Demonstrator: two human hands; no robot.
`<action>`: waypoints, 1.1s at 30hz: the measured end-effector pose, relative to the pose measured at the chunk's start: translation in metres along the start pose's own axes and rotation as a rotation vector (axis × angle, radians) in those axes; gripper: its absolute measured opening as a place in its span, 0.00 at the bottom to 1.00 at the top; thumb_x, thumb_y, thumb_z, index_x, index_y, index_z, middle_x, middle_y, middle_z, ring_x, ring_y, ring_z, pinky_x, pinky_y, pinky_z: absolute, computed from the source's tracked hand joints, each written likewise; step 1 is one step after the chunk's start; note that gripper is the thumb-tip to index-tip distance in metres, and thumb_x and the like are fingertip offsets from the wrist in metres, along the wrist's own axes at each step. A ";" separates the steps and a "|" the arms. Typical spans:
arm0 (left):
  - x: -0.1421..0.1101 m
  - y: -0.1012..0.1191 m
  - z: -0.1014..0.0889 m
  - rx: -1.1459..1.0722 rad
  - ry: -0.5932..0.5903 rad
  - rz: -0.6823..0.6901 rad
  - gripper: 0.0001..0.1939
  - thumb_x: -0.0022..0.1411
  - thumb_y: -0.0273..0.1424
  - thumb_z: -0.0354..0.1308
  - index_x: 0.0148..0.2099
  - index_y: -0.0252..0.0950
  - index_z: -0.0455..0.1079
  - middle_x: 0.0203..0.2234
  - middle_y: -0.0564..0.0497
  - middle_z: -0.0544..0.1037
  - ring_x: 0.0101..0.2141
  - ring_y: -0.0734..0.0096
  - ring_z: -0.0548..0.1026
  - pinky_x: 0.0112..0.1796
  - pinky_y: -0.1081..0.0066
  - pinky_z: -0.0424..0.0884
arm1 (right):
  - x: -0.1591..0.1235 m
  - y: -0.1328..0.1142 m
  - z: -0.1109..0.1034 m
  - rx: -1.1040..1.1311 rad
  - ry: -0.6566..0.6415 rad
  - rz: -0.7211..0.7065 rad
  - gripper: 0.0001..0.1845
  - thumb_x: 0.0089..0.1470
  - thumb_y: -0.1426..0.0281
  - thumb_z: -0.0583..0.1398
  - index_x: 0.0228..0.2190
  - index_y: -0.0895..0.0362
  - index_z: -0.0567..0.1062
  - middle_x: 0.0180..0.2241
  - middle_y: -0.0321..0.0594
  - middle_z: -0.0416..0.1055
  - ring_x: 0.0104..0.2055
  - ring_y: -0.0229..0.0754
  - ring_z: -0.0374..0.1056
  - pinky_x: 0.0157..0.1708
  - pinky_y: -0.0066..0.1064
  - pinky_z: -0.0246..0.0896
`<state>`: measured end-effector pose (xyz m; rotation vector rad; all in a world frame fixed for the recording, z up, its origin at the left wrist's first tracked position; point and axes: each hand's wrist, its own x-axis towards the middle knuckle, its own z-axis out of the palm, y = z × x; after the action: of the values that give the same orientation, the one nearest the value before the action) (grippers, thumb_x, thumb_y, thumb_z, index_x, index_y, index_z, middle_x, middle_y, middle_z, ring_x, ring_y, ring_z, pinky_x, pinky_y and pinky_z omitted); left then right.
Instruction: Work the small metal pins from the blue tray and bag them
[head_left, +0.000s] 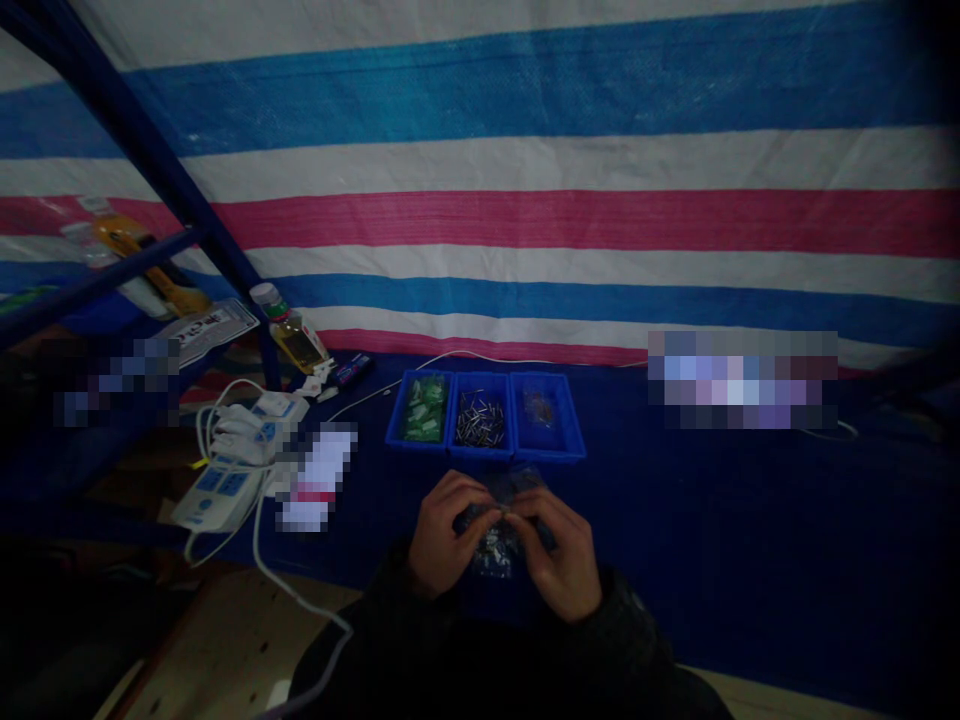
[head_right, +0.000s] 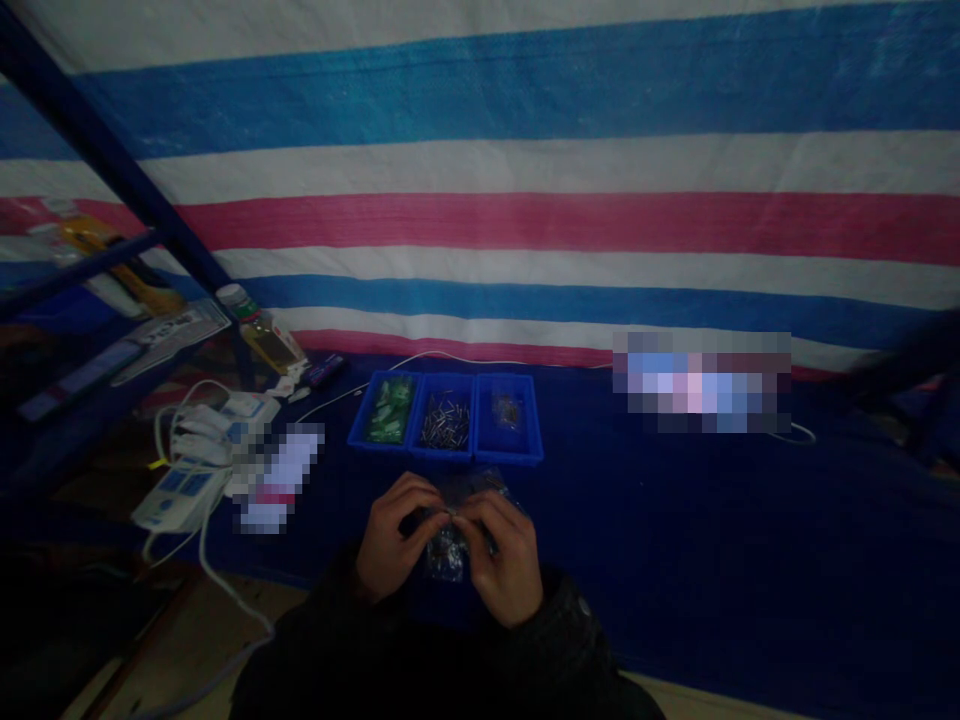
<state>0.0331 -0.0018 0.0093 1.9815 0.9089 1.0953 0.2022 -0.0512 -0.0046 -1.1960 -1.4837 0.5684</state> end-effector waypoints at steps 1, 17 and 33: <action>0.000 0.000 0.000 -0.004 -0.004 0.001 0.01 0.64 0.27 0.63 0.37 0.35 0.76 0.34 0.46 0.79 0.39 0.64 0.75 0.42 0.65 0.71 | 0.000 0.000 0.000 -0.002 -0.007 0.002 0.09 0.63 0.72 0.58 0.30 0.55 0.73 0.31 0.39 0.73 0.33 0.41 0.70 0.34 0.33 0.64; 0.000 0.004 -0.001 -0.023 -0.007 -0.020 0.04 0.66 0.29 0.62 0.37 0.35 0.75 0.32 0.46 0.78 0.37 0.64 0.75 0.40 0.65 0.70 | 0.002 -0.007 0.001 -0.018 -0.055 0.056 0.06 0.64 0.70 0.58 0.33 0.55 0.73 0.30 0.38 0.72 0.31 0.40 0.69 0.32 0.31 0.65; -0.005 0.003 0.001 -0.023 0.074 -0.089 0.04 0.64 0.29 0.62 0.38 0.35 0.71 0.31 0.49 0.76 0.33 0.69 0.74 0.35 0.70 0.70 | -0.003 -0.002 0.003 0.002 0.072 0.047 0.07 0.61 0.70 0.62 0.42 0.54 0.73 0.33 0.38 0.78 0.31 0.40 0.74 0.32 0.30 0.70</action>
<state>0.0327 -0.0075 0.0099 1.8738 1.0095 1.1302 0.1979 -0.0543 -0.0050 -1.2399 -1.3969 0.5528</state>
